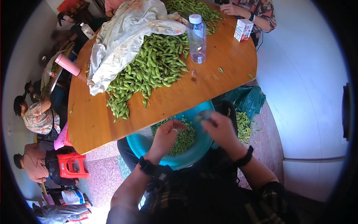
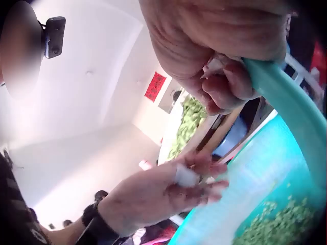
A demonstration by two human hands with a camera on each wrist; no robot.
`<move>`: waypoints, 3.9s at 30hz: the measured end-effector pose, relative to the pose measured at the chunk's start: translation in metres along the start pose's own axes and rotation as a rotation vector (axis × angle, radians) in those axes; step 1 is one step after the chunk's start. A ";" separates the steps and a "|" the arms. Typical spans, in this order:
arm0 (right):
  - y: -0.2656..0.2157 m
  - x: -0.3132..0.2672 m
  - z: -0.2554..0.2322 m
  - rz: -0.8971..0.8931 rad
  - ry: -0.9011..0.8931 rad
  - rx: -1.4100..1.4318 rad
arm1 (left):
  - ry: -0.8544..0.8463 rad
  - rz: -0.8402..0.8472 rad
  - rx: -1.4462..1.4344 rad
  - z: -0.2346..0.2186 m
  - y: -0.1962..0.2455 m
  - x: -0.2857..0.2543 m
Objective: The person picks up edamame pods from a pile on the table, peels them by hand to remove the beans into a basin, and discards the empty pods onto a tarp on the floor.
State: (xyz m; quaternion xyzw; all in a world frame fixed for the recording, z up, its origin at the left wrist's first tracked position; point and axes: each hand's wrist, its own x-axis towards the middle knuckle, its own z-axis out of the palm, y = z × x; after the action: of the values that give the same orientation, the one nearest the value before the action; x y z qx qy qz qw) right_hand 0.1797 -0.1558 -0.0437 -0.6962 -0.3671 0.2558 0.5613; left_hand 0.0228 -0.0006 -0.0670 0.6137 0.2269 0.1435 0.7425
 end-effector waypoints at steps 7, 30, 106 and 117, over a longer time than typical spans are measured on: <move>0.076 -0.035 -0.114 0.106 0.410 -0.411 | -0.192 0.098 1.077 -0.043 -0.102 0.033; 0.025 -0.016 0.006 0.265 -0.246 0.076 | -0.050 -0.340 0.149 -0.007 -0.026 0.017; 0.114 -0.104 -0.086 0.303 0.327 -0.533 | -0.241 -0.019 1.350 -0.004 -0.168 0.068; 0.122 -0.099 -0.085 0.336 0.316 -0.591 | -0.148 -0.356 0.785 -0.036 -0.076 0.029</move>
State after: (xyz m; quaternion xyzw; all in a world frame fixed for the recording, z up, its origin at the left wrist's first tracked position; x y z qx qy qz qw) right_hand 0.2129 -0.2976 -0.1476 -0.9096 -0.2145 0.1169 0.3362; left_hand 0.0240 0.0287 -0.1514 0.8093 0.3124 -0.1283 0.4806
